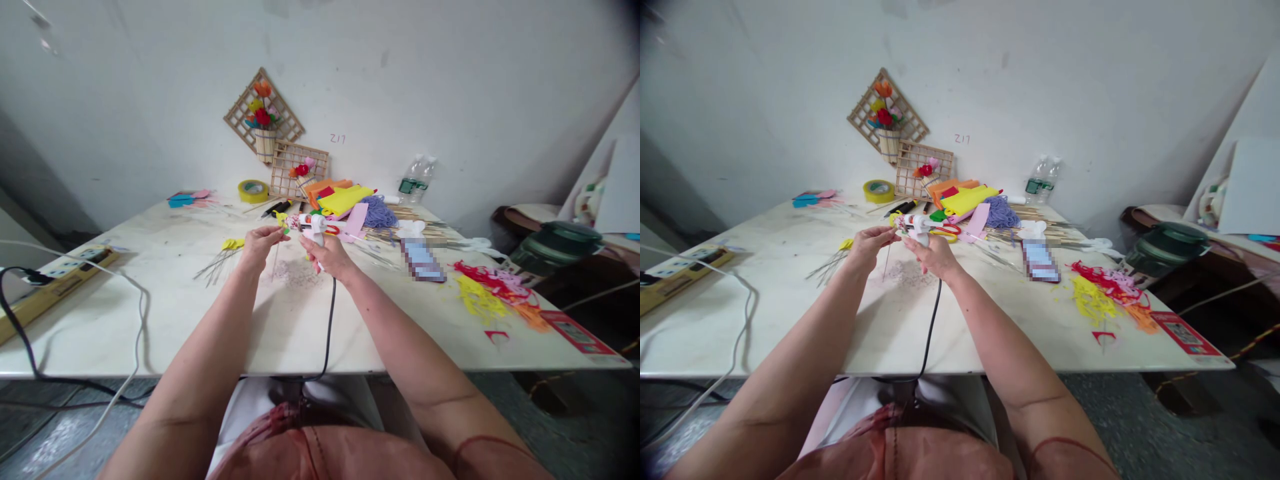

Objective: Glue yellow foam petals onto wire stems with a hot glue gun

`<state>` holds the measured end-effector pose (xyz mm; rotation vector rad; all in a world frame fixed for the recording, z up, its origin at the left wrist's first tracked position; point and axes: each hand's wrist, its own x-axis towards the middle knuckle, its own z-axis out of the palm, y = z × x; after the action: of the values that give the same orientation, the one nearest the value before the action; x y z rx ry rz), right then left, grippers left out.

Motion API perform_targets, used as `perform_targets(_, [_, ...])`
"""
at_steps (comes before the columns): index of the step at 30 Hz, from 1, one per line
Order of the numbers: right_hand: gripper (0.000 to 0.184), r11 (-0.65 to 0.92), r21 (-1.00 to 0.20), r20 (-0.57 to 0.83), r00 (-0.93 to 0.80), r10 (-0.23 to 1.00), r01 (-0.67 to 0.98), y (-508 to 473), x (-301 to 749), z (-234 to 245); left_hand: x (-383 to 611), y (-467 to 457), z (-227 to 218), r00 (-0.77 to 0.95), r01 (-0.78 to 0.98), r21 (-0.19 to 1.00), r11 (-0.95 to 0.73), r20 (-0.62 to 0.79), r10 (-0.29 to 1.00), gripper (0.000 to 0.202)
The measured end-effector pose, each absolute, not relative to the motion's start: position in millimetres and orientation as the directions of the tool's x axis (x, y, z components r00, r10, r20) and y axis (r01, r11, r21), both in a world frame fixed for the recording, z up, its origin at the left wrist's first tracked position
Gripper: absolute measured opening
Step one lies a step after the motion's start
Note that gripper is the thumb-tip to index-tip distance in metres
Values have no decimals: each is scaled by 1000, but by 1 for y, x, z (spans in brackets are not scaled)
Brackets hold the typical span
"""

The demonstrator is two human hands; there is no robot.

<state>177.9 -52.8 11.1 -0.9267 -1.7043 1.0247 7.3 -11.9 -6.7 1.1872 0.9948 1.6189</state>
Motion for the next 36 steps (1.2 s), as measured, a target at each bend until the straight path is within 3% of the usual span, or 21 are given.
perform_targets(15, [42,352,-933,323,-256,911,78,-52,179,12,7,-10,-9,-157,-168,942,-289,264,952,32])
perform_targets(36, [41,385,-913,328,-314,891,138,-48,177,5,6,-9,-10,-148,-225,937,-268,239,960,28])
